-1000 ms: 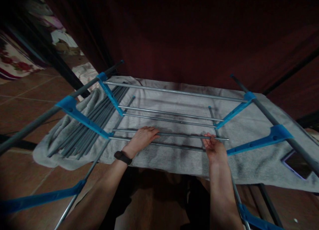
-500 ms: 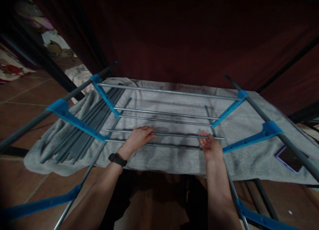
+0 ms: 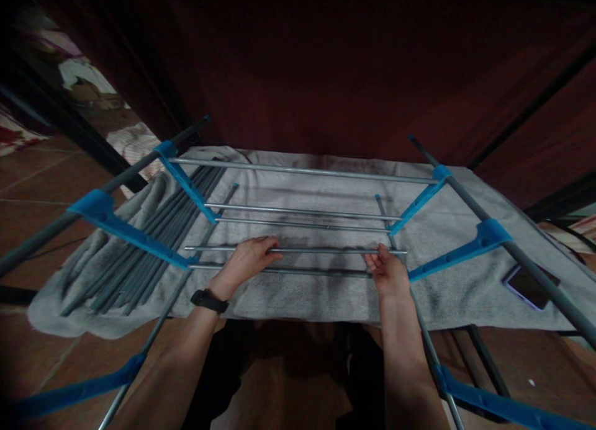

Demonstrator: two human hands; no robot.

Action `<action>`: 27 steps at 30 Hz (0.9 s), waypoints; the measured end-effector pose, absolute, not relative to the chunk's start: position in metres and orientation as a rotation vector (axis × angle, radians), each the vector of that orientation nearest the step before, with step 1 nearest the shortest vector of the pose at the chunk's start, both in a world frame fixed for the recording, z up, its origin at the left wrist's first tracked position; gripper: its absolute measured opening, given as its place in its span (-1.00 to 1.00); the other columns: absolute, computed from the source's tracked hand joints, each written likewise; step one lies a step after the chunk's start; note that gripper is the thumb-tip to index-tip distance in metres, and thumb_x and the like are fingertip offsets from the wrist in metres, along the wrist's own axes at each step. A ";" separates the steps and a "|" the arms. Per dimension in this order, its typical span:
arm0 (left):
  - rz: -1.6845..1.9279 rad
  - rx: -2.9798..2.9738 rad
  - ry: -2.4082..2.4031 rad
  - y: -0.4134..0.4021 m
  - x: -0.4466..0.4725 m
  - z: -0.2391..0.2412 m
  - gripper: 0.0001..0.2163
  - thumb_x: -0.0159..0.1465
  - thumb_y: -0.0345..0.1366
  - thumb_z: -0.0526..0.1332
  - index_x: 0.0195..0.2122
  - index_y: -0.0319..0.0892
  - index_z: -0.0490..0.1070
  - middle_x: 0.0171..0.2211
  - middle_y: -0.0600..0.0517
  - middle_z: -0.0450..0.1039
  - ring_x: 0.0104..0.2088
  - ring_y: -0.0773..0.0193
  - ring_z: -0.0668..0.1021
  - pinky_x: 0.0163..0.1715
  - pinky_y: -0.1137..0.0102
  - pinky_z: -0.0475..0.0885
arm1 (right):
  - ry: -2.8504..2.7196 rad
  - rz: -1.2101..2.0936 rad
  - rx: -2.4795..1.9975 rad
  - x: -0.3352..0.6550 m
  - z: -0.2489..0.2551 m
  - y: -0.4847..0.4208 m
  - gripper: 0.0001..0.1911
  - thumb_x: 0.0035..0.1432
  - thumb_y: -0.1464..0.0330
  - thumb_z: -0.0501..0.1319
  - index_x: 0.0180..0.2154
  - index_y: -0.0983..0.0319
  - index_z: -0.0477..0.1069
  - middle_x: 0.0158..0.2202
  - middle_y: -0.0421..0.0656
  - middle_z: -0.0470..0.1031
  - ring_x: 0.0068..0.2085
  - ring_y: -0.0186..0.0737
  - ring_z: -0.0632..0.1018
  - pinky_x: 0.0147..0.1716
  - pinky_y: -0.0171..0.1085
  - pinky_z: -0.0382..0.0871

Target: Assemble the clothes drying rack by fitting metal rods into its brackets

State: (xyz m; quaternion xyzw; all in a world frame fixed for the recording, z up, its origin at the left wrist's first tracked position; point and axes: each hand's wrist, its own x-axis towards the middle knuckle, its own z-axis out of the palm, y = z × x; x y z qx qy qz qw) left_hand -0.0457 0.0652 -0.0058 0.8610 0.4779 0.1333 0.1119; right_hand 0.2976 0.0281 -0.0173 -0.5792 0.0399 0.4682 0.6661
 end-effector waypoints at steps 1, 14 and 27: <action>0.406 2.523 1.390 0.066 -0.046 -0.006 -0.79 0.36 -0.13 0.21 -0.08 -0.10 0.46 -0.23 0.00 0.58 -0.22 0.17 0.60 -0.21 0.36 0.40 | 0.074 1.058 -1.296 0.298 -0.018 0.028 -0.79 0.29 0.57 0.12 -0.39 0.24 0.39 -0.51 -0.31 0.46 -0.49 -0.47 0.53 -0.36 -0.42 0.58; 0.384 2.453 1.418 0.066 -0.045 -0.002 -0.82 0.36 -0.15 0.20 -0.16 -0.12 0.46 -0.26 0.01 0.55 -0.30 0.22 0.58 -0.30 0.39 0.37 | 0.080 1.077 -1.251 0.295 -0.017 0.032 -0.78 0.29 0.57 0.04 -0.35 0.24 0.36 -0.43 -0.21 0.53 -0.39 -0.38 0.61 -0.35 -0.38 0.62; 0.421 2.432 1.380 0.067 -0.043 -0.001 -0.76 0.39 -0.11 0.14 -0.12 -0.10 0.51 -0.22 -0.01 0.57 -0.21 0.20 0.60 -0.22 0.39 0.41 | 0.087 1.128 -1.270 0.298 -0.015 0.030 -0.82 0.26 0.56 0.09 -0.34 0.24 0.39 -0.44 -0.22 0.52 -0.43 -0.39 0.57 -0.36 -0.39 0.60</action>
